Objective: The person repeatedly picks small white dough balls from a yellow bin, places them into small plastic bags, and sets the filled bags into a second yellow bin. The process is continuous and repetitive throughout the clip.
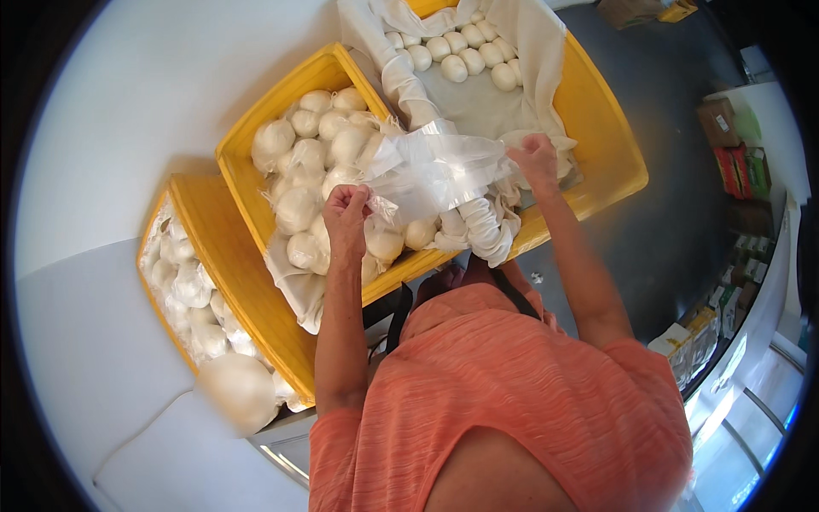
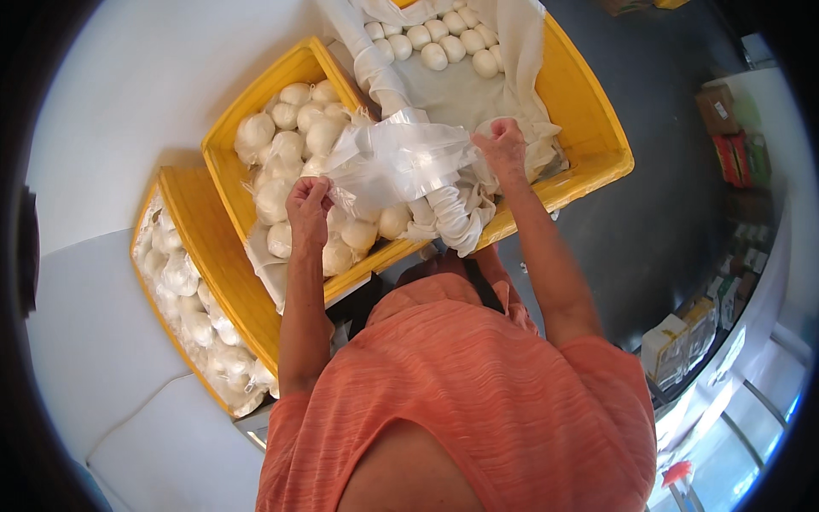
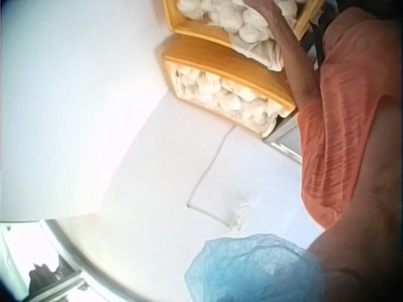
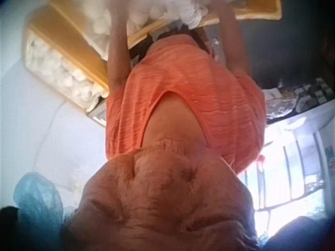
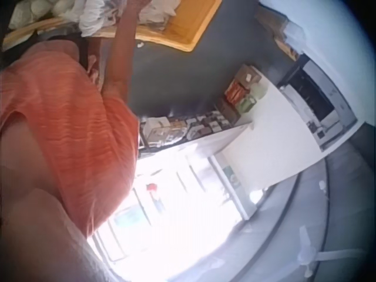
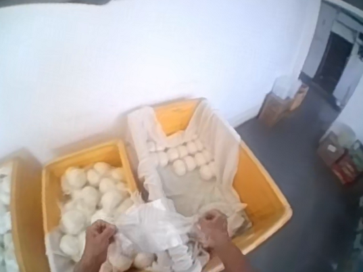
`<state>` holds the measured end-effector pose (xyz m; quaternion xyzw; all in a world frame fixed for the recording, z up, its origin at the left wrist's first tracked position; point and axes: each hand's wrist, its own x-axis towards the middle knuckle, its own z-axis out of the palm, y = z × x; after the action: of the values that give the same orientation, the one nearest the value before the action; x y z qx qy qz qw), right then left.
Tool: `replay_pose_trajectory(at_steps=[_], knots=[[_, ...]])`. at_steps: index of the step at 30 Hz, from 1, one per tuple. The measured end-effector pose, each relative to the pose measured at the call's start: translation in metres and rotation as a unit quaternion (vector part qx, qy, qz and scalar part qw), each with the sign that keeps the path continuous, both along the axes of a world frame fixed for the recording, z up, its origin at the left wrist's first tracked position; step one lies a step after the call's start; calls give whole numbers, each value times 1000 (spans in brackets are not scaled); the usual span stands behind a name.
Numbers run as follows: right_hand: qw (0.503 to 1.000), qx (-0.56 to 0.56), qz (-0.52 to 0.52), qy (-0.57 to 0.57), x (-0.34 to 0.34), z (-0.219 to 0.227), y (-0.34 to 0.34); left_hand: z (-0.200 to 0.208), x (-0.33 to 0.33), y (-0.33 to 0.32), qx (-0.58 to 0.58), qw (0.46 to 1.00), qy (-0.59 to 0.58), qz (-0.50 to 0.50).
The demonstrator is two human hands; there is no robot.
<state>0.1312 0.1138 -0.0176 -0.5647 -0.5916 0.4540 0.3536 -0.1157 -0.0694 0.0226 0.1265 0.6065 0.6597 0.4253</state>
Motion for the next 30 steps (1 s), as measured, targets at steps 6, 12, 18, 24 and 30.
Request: replay_pose_trajectory(at_steps=[6, 12, 18, 24, 30], knots=[[886, 311, 341, -33, -88, 8, -75, -8, -10, -36, -38, 994, -101, 24], [853, 294, 396, -173, -94, -38, -65, 88, -39, -105, 209, 964, -128, 103], [873, -62, 460, 148, -134, 48, -88, 127, -33, -155, 163, 970, -48, 175], [716, -314, 561, 274, -167, 76, -149, 112, -30, -200, 167, 960, -67, 214], [711, -150, 653, 215, -163, 143, -157, 121, -20, -233, 157, 957, -40, 240]])
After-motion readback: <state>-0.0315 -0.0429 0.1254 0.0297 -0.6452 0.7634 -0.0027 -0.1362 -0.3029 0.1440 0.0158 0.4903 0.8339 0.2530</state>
